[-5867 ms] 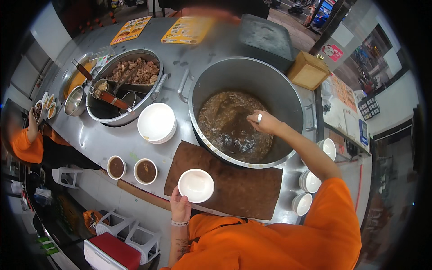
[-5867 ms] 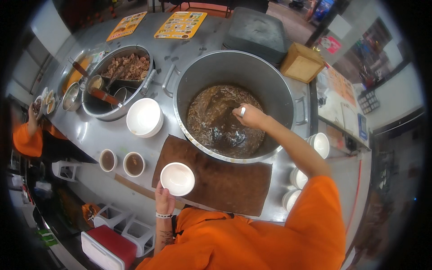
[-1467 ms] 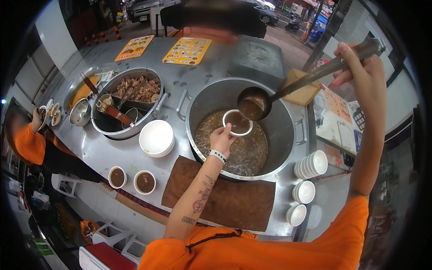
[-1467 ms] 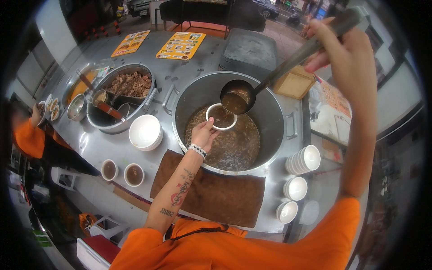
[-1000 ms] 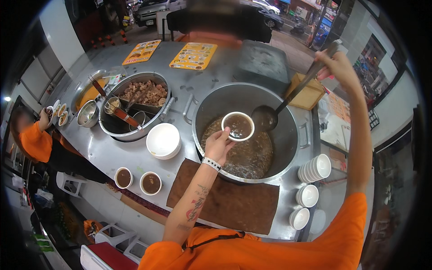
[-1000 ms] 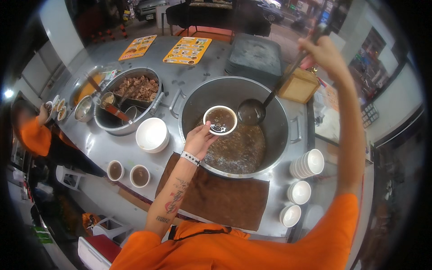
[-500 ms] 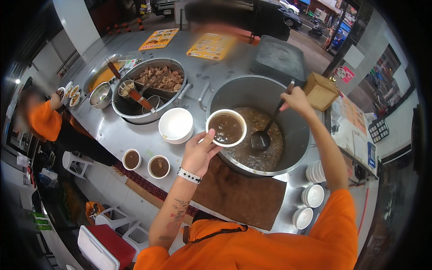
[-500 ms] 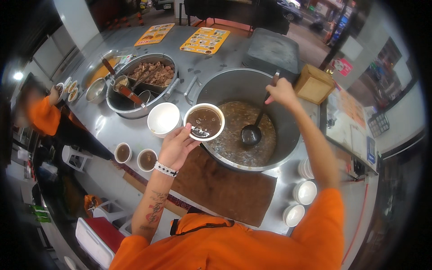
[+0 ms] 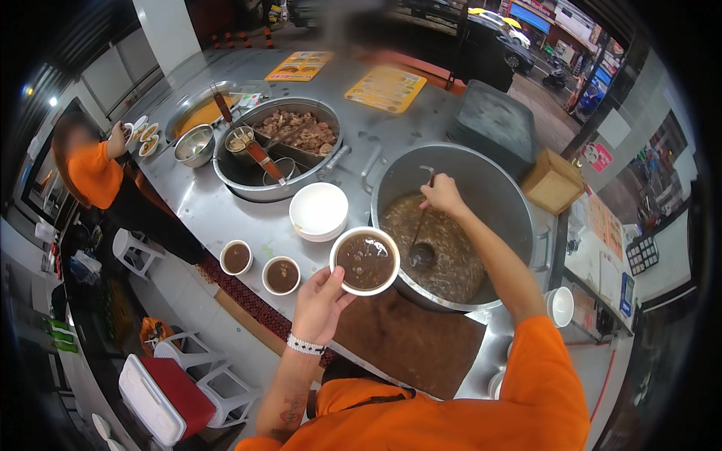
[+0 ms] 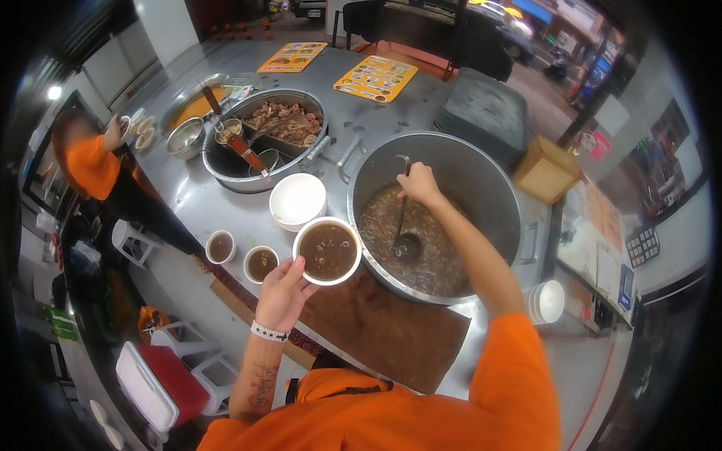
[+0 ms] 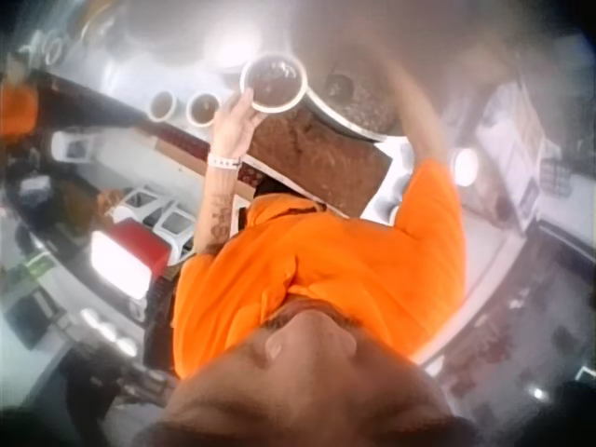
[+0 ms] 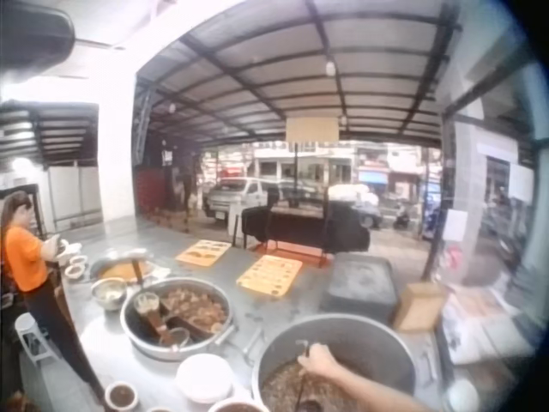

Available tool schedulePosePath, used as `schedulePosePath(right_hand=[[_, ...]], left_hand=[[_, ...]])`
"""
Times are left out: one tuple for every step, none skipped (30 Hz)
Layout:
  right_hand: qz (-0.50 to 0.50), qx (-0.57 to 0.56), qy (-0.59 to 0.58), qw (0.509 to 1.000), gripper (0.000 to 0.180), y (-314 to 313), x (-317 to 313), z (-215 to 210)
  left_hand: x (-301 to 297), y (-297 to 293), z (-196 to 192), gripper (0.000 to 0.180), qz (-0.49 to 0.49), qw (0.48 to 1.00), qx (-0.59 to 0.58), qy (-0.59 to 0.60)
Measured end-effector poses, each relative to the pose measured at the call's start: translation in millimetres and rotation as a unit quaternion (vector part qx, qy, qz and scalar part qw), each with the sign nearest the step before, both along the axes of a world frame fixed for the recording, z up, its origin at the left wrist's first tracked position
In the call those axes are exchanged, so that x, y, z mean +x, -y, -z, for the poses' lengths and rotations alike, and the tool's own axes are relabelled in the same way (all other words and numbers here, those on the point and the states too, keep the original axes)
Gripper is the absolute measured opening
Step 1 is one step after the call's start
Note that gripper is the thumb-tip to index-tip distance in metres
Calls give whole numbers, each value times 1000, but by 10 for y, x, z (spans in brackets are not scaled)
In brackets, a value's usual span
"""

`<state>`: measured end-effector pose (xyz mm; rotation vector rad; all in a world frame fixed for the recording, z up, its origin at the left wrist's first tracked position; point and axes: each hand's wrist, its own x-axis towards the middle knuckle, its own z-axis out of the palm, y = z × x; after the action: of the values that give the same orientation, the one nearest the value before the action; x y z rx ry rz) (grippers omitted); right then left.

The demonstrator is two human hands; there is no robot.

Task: The person ladles a dark liquid from a large pot into several small white bowls. They then place the filled bowls onto a black tray and arrange them for service. The person also handles a white container lid and moves around the food preparation counter.

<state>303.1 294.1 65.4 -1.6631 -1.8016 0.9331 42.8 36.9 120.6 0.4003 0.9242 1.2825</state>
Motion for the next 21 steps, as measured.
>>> schedulePosePath(right_hand=[[-19,7,22,1000,26,-64,-53,33],[-23,6,25,999,26,-89,-144,49],[-28,4,28,999,26,-114,-245,69],[-33,2,31,999,26,-136,-329,82],[-39,3,39,998,26,-166,-386,113],[-44,4,47,998,26,-195,-449,148],[-49,5,55,997,26,-225,-516,183],[-44,-1,84,996,24,-278,-557,243],[-38,-7,112,993,23,-335,-598,299],[-32,-12,141,989,22,-386,-635,356],[-31,-5,156,987,21,-415,-687,416],[-29,2,170,985,20,-442,-736,475],[-27,10,185,982,20,-469,-769,526],[-23,26,200,979,19,-482,-815,560],[-20,42,215,975,18,-491,-851,592],[-17,58,230,971,18,-508,-877,614],[-25,13,221,975,16,-581,-873,640],[-35,32,248,968,15,-612,-871,691],[-45,51,274,959,14,-640,-879,746],[-61,71,299,950,13,-649,-950,795],[-9,112,270,956,12,-638,-1020,854]], left_hand=[[-8,35,5,34,-6,1000,1,7],[-33,80,21,34,-12,1000,-1,6],[-59,122,34,34,-19,1000,-2,6],[-85,161,47,34,-26,1000,-3,5],[-110,199,61,34,-33,999,-4,9],[-136,233,75,34,-39,999,-6,12],[-162,267,89,34,-45,999,-7,16],[-185,298,103,34,-51,998,-11,16],[-209,328,118,34,-57,998,-16,15],[-233,353,129,34,-62,998,-21,15],[-260,384,136,34,-66,997,-20,16],[-287,413,136,34,-70,997,-19,16],[-315,437,145,34,-73,997,-18,17],[-345,472,173,35,-77,997,-17,13],[-376,508,202,37,-80,997,-16,9],[-407,533,223,39,-84,996,-15,5],[-429,549,227,38,-92,996,-17,14],[-450,566,220,37,-100,995,-19,22],[-470,580,216,37,-108,993,-21,31],[-497,608,220,37,-115,993,-21,33],[-523,632,221,38,-124,991,-20,36]])
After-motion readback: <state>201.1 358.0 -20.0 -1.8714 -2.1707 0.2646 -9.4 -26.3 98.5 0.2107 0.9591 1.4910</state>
